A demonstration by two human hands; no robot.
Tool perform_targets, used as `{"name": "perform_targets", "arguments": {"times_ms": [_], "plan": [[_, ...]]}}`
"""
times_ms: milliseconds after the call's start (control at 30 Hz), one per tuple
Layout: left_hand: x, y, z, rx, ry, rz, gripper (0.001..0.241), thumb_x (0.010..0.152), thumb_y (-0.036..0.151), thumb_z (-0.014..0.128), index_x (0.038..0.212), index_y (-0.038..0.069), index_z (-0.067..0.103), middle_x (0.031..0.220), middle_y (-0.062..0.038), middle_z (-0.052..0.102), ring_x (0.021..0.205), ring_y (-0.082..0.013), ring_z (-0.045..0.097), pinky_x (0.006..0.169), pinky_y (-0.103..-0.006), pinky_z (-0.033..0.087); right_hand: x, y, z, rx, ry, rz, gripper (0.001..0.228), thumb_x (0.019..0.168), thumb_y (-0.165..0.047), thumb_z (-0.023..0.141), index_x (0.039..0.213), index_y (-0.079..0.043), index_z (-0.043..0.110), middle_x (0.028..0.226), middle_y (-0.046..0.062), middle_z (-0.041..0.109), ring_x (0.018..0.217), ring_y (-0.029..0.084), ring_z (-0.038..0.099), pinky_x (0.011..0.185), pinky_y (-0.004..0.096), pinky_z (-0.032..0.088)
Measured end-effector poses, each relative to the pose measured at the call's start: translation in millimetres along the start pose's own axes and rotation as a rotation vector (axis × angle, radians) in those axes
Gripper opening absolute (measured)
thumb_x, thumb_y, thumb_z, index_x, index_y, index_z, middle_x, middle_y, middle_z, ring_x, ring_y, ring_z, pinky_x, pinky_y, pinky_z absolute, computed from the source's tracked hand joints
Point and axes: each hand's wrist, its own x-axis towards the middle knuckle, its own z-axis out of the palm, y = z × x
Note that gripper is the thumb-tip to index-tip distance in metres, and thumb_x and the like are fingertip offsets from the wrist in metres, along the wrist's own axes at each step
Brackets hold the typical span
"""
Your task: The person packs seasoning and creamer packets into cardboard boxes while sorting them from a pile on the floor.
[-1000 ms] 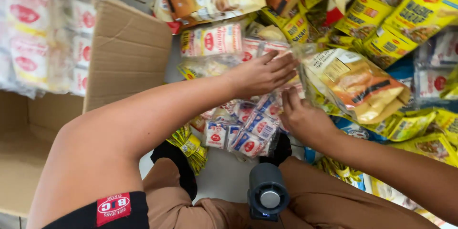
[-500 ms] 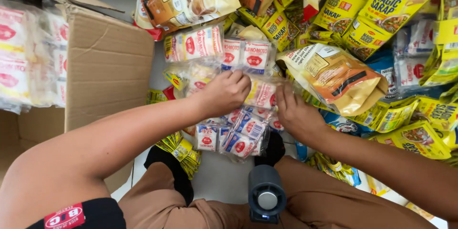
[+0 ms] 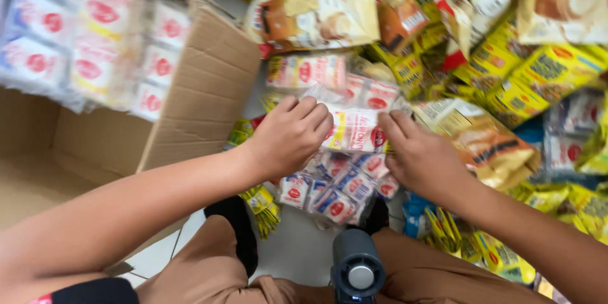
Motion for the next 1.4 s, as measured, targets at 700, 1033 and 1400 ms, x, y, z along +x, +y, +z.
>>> {"name": "perform_targets", "arguments": {"times_ms": [700,1033,1400], "plan": [[-172.0,-106.6,-138.3,0.001,0.391,-0.761,0.052,0.072,0.029,0.085,0.115,0.009,0.064,0.112,-0.008,0.059,0.108,-0.0288,0.055,0.095,-0.0427,0.044,262.7,-184.5,-112.6,-0.436,0.116,-0.717,0.065,0.074,-0.023,0.073,0.136,-0.009,0.061,0.129,0.006,0.063,0.104,0.024,0.067,0.089,0.038,0.054],[-211.8,-143.9,-108.3,0.044,0.384,-0.939,0.050,0.074,0.036,0.084,0.108,0.006,0.062,0.101,-0.010,0.055,0.102,-0.0301,0.052,0.089,-0.0472,0.039,362.6,-234.2,-72.7,-0.421,0.059,-0.938,0.059,0.075,-0.011,0.071,0.134,-0.009,0.061,0.132,0.005,0.063,0.114,0.024,0.064,0.095,0.039,0.052],[-227.4,-154.0,-69.4,0.312,0.269,-0.765,0.064,0.099,0.040,0.064,0.147,0.000,0.051,0.144,-0.024,0.054,0.129,-0.0394,0.053,0.104,-0.0440,0.047,383.2,-238.4,-36.1,-0.580,0.015,-0.954,0.055,0.083,-0.011,0.058,0.137,-0.005,0.060,0.150,0.006,0.054,0.114,0.024,0.062,0.098,0.036,0.052]]}}
